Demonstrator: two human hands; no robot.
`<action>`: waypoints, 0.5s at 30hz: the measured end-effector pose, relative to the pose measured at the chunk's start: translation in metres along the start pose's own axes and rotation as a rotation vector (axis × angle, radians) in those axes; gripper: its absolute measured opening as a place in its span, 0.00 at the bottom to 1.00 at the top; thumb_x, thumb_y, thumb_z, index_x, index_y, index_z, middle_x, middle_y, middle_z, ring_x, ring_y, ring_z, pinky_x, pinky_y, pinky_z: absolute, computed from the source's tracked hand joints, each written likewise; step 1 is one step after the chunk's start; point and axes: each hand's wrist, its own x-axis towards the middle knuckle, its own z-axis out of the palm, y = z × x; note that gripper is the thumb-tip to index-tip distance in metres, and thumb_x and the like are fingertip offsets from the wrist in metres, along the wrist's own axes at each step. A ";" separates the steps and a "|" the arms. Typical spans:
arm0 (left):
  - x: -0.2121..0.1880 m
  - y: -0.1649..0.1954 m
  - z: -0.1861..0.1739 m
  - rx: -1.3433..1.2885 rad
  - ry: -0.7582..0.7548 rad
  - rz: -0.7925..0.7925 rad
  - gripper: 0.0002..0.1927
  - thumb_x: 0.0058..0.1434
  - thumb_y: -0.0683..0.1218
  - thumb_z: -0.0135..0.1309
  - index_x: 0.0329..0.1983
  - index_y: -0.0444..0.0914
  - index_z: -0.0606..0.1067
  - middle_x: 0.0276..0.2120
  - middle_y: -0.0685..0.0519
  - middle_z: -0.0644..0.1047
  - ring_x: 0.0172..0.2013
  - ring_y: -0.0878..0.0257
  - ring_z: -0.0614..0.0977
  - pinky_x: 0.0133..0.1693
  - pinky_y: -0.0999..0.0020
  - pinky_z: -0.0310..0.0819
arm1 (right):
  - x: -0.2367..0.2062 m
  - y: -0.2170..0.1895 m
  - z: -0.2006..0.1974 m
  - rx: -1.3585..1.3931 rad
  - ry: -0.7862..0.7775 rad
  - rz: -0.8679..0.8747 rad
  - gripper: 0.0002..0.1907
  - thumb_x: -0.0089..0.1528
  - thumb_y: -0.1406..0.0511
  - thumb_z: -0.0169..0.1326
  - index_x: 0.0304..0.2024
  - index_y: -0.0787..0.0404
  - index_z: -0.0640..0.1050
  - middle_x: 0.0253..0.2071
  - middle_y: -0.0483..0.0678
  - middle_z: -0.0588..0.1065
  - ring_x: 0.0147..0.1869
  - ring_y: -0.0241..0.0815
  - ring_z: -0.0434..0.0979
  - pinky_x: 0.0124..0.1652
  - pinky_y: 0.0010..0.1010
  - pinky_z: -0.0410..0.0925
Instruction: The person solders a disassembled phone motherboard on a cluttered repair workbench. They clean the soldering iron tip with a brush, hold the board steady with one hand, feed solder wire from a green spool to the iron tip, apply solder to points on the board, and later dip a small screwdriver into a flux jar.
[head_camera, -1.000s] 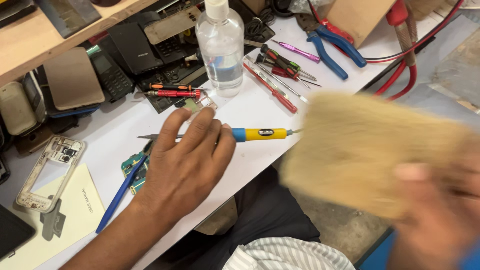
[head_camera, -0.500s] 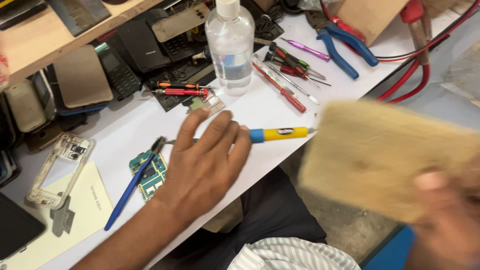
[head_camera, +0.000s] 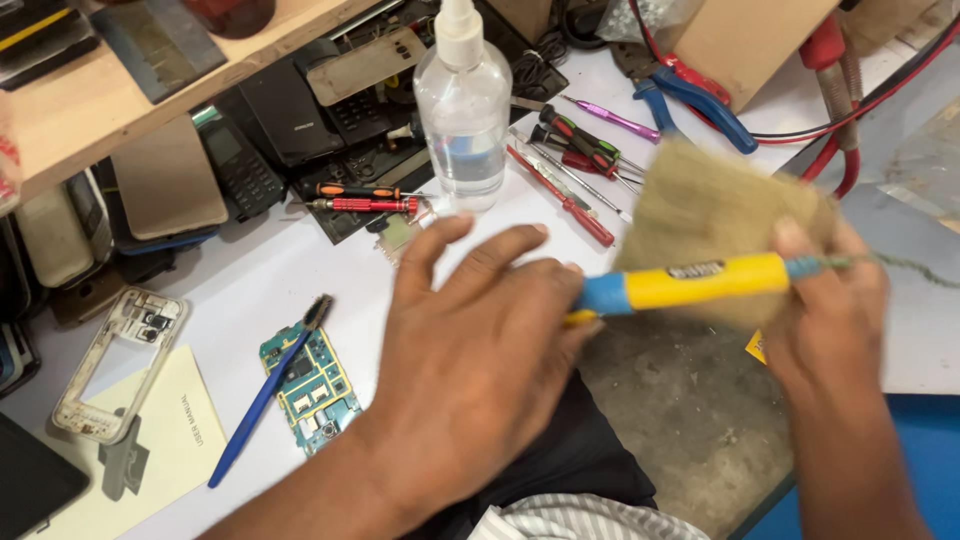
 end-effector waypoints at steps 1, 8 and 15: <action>0.001 0.004 0.002 -0.013 -0.020 0.001 0.15 0.62 0.43 0.64 0.48 0.36 0.74 0.43 0.51 0.80 0.58 0.51 0.79 0.65 0.43 0.60 | 0.019 0.010 0.010 0.014 -0.005 0.013 0.19 0.66 0.65 0.53 0.58 0.66 0.73 0.51 0.45 0.77 0.52 0.33 0.79 0.54 0.25 0.73; 0.006 0.013 0.009 -0.055 -0.055 -0.040 0.17 0.59 0.43 0.65 0.49 0.36 0.74 0.44 0.50 0.81 0.59 0.52 0.79 0.65 0.41 0.58 | 0.154 0.065 0.121 -0.011 -0.162 -0.313 0.11 0.65 0.68 0.56 0.49 0.63 0.75 0.43 0.43 0.78 0.43 0.30 0.77 0.41 0.23 0.72; 0.001 0.014 0.014 -0.097 -0.084 -0.117 0.18 0.55 0.43 0.65 0.47 0.36 0.74 0.44 0.50 0.82 0.59 0.51 0.79 0.64 0.37 0.55 | 0.191 0.088 0.174 -0.007 -0.101 0.106 0.08 0.61 0.65 0.60 0.40 0.62 0.77 0.34 0.45 0.78 0.32 0.34 0.74 0.29 0.27 0.67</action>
